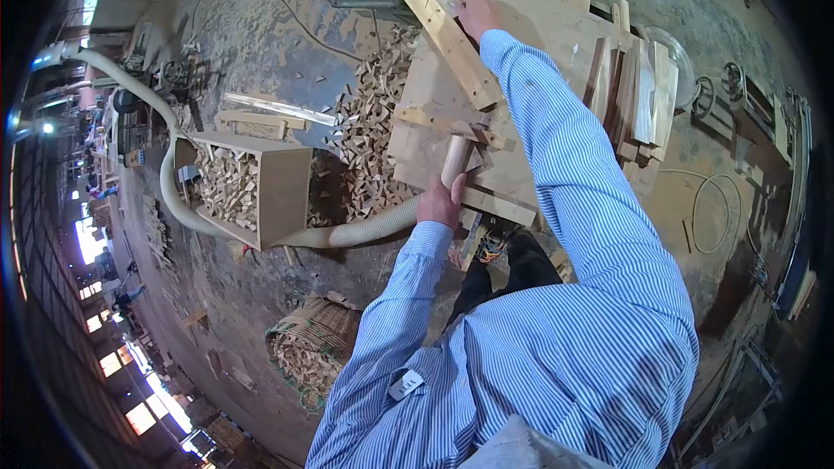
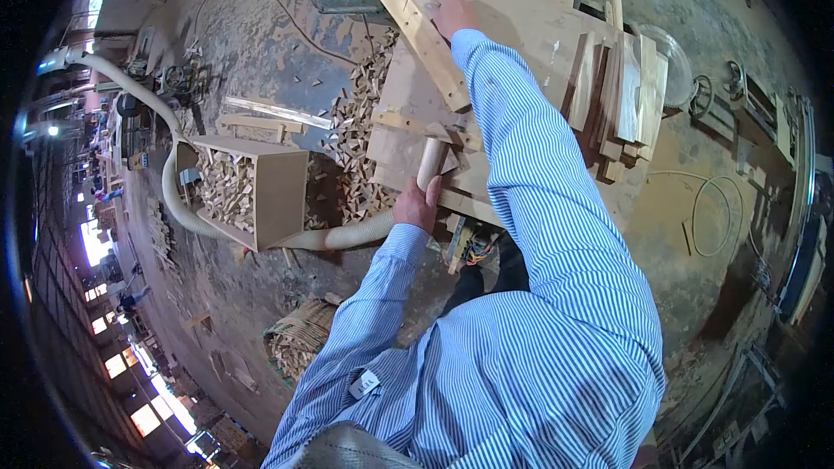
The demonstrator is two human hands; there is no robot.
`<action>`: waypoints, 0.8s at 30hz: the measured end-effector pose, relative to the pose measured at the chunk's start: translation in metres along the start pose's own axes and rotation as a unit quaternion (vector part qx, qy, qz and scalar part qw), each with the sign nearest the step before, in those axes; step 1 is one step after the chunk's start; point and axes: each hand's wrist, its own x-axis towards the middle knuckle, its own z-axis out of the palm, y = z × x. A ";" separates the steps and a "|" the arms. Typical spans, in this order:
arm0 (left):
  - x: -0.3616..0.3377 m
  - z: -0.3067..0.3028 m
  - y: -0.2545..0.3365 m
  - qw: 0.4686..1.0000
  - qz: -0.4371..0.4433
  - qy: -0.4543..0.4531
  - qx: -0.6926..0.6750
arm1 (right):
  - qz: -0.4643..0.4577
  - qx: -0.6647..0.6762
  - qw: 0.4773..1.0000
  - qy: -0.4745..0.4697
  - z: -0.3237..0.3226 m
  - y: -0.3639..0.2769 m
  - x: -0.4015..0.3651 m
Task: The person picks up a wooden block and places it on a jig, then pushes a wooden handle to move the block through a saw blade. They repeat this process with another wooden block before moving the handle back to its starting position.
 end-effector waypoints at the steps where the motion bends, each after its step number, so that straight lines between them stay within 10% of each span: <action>1: 0.002 -0.001 0.001 1.000 -0.001 0.002 0.001 | -0.013 0.001 1.000 0.018 0.002 0.001 0.000; 17: -0.031 0.004 -0.030 0.999 0.022 0.021 -0.032 | -0.091 0.011 0.993 0.076 -0.029 -0.008 -0.076; 19: -0.034 0.002 -0.033 0.999 0.019 0.014 -0.024 | 0.060 -0.052 0.997 -0.015 -0.027 -0.011 -0.075; 24: -0.059 -0.005 -0.049 0.998 -0.005 -0.026 -0.053 | 0.079 -0.012 0.997 -0.013 -0.004 -0.031 -0.088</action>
